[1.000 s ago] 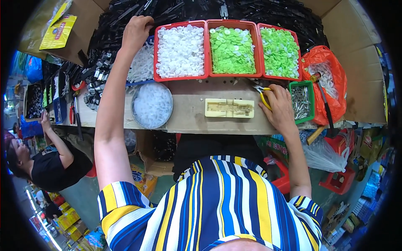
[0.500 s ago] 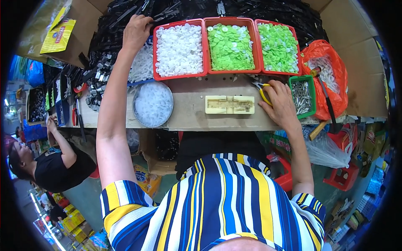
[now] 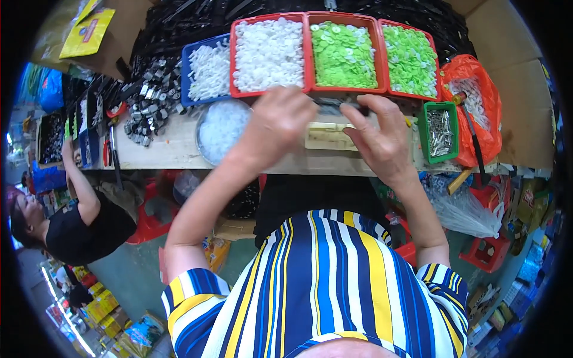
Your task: Assembling small plastic components into a base mold using a hammer and pliers.
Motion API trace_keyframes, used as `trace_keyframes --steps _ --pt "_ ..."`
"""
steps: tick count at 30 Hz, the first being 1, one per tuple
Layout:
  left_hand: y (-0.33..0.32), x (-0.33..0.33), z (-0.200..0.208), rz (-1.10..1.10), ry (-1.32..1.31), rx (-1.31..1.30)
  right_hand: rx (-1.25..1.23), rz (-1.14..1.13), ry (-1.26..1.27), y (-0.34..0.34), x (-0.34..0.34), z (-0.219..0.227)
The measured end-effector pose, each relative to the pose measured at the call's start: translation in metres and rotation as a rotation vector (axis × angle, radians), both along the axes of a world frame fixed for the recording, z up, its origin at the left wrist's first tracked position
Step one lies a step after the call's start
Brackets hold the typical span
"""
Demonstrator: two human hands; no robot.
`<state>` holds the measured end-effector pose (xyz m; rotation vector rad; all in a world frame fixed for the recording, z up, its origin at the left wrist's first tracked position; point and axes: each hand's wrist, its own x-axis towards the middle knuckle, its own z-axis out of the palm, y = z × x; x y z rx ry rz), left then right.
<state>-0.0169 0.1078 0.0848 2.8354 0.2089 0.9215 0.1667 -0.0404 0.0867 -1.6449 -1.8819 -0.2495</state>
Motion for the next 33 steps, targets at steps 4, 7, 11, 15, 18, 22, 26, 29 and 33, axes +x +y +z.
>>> trace_keyframes --steps 4,7,11,15,18,22,26,29,33 --pt "-0.028 -0.001 -0.005 -0.026 0.058 -0.081 -0.046 0.057 -0.05 0.002 -0.006 -0.015" --pt "-0.028 -0.013 -0.014 0.012 -0.024 -0.199 -0.1 0.077 -0.004 -0.002 -0.003 -0.017" --pt "0.006 -0.065 -0.012 0.367 -0.128 -0.134 -0.144 0.047 0.034 -0.012 0.015 -0.031" --pt "0.079 -0.154 -0.013 0.842 -0.19 -0.042 -0.175 0.073 0.074 -0.02 0.025 -0.042" --pt "0.142 -0.25 -0.055 1.105 -0.169 0.002 -0.184 0.071 0.071 -0.019 0.025 -0.039" --pt "0.185 -0.326 -0.108 1.224 -0.196 -0.185 -0.2 0.08 0.081 -0.017 0.025 -0.04" --pt "0.192 -0.323 -0.115 1.179 -0.219 -0.248 -0.215 0.076 0.078 -0.017 0.026 -0.042" --pt "0.184 -0.317 -0.118 1.251 -0.218 -0.212 -0.233 0.08 0.081 -0.017 0.023 -0.04" --pt "0.157 -0.279 -0.123 1.423 -0.241 -0.162 -0.24 0.087 0.084 -0.012 0.021 -0.039"
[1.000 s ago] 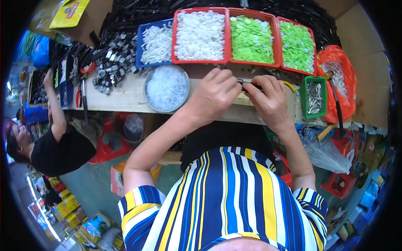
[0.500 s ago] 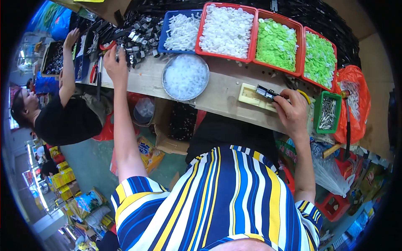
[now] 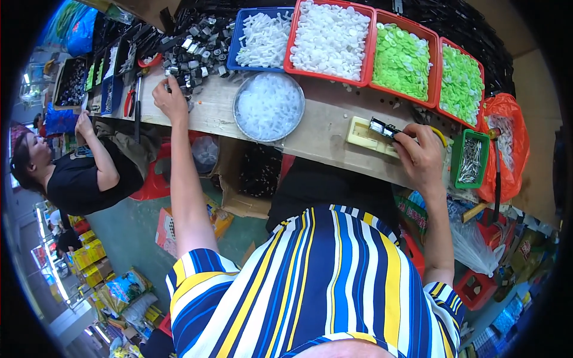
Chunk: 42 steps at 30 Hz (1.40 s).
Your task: Assembling small plastic components into a base mold using a hammer and pliers.
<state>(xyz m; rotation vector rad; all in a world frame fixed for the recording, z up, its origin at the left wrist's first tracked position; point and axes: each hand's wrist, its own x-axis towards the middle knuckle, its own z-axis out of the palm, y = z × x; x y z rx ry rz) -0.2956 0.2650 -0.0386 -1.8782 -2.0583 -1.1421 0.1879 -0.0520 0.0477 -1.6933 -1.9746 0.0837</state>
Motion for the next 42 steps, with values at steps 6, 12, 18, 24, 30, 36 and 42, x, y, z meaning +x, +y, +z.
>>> trace_keyframes --steps 6,12,18,24,30,36,42 --pt "-0.035 0.041 -0.001 0.075 -0.151 0.014 0.006 0.016 -0.011 0.002 -0.001 0.001" --pt "-0.082 0.092 0.014 0.014 -0.454 -0.02 0.027 0.022 -0.049 -0.004 0.0 0.002" --pt "-0.119 0.096 0.028 -0.137 -0.536 -0.034 -0.034 0.041 -0.089 -0.011 0.002 0.007" --pt "-0.157 0.07 0.054 -0.714 0.027 -0.18 -0.069 0.038 -0.084 -0.009 0.0 0.006" --pt "-0.14 0.071 0.066 -0.764 0.268 -0.254 -0.068 0.044 -0.098 -0.005 -0.005 0.005" --pt "-0.131 0.062 0.054 -0.74 0.297 -0.219 -0.037 -0.014 -0.133 -0.013 -0.004 0.003" --pt "-0.128 0.068 0.052 -0.724 0.259 -0.192 -0.033 -0.03 -0.226 -0.017 -0.005 0.007"
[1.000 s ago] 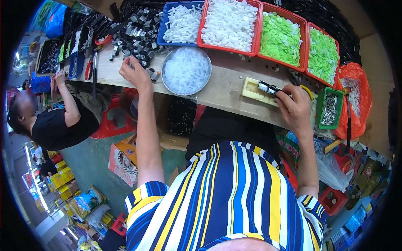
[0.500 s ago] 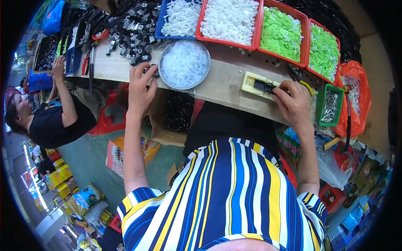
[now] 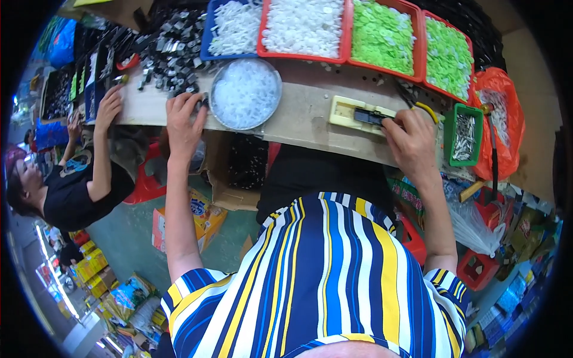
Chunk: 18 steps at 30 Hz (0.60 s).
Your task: Assembling small plastic components into a base mold using a hammer and pliers.
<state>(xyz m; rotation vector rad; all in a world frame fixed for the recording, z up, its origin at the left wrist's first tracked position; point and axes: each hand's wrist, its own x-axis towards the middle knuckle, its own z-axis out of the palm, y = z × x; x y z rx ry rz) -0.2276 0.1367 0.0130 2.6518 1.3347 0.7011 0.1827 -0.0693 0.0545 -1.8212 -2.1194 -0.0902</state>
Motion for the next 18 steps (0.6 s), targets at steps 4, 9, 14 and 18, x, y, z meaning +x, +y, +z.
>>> trace_keyframes --steps 4,9,14,18 --pt "-0.008 0.014 0.017 -0.064 0.042 0.029 0.002 0.045 -0.084 0.006 -0.003 -0.003" --pt "0.001 0.007 0.007 -0.052 0.079 0.033 -0.104 0.053 -0.102 0.009 -0.004 0.0" --pt "0.007 0.006 0.011 -0.066 0.088 -0.058 -0.073 0.099 -0.092 0.009 -0.005 0.001" --pt "0.017 0.008 0.009 -0.079 0.078 -0.055 -0.068 0.143 -0.087 0.02 -0.016 -0.004"
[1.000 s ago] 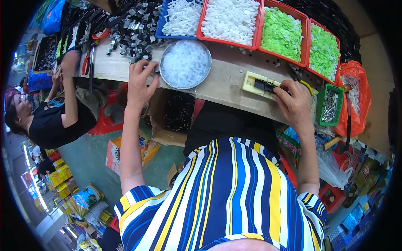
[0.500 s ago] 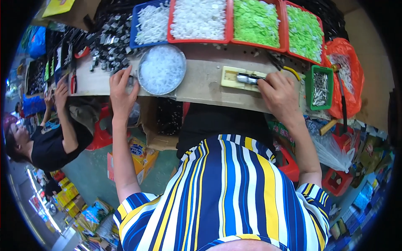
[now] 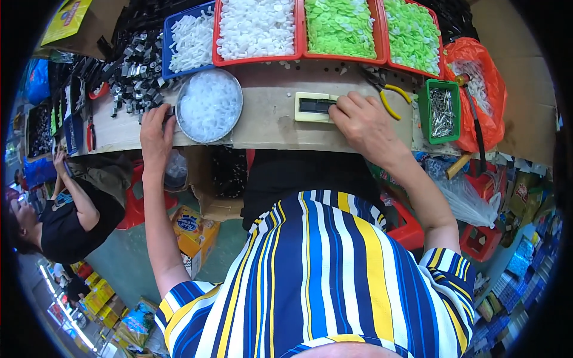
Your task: Assembling small plastic components into a base mold using a hammer and pliers.
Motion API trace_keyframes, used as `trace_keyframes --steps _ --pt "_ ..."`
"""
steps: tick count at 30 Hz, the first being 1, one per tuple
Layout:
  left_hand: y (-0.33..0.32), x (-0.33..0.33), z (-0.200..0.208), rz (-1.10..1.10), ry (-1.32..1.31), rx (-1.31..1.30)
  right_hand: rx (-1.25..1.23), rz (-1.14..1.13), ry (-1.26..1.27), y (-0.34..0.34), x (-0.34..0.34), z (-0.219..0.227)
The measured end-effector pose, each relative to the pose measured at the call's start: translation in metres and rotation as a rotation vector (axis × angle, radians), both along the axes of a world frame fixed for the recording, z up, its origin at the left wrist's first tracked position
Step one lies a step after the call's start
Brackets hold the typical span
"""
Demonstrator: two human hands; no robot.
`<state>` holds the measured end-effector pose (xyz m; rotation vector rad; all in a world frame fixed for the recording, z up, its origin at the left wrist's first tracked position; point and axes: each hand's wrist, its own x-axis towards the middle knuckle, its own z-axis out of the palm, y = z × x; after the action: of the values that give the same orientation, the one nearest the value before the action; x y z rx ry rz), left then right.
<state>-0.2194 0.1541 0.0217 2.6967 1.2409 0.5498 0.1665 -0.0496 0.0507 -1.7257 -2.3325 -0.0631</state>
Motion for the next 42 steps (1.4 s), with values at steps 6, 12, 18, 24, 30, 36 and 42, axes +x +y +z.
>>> trace_keyframes --steps 6,12,18,24,30,36,42 --pt "0.009 -0.003 -0.007 0.247 -0.306 -0.207 0.049 0.025 0.059 0.003 -0.002 -0.006" --pt "0.002 0.012 0.017 0.262 -0.751 -0.316 0.041 -0.012 0.106 -0.001 0.002 -0.01" --pt "-0.054 0.077 0.053 0.149 -0.837 -0.527 0.104 -0.072 0.278 0.004 -0.005 0.005" --pt "-0.102 0.149 0.048 0.086 -1.051 -1.138 0.234 -0.06 0.422 0.018 -0.046 0.025" --pt "-0.123 0.189 0.035 0.073 -1.152 -1.203 0.378 -0.078 0.383 0.021 -0.044 0.011" --pt "-0.117 0.179 0.03 0.093 -0.697 -0.739 0.211 -0.145 0.529 0.024 -0.029 -0.002" --pt "-0.115 0.18 0.014 -0.186 -0.588 -0.294 0.143 -0.191 0.536 0.024 -0.027 -0.013"
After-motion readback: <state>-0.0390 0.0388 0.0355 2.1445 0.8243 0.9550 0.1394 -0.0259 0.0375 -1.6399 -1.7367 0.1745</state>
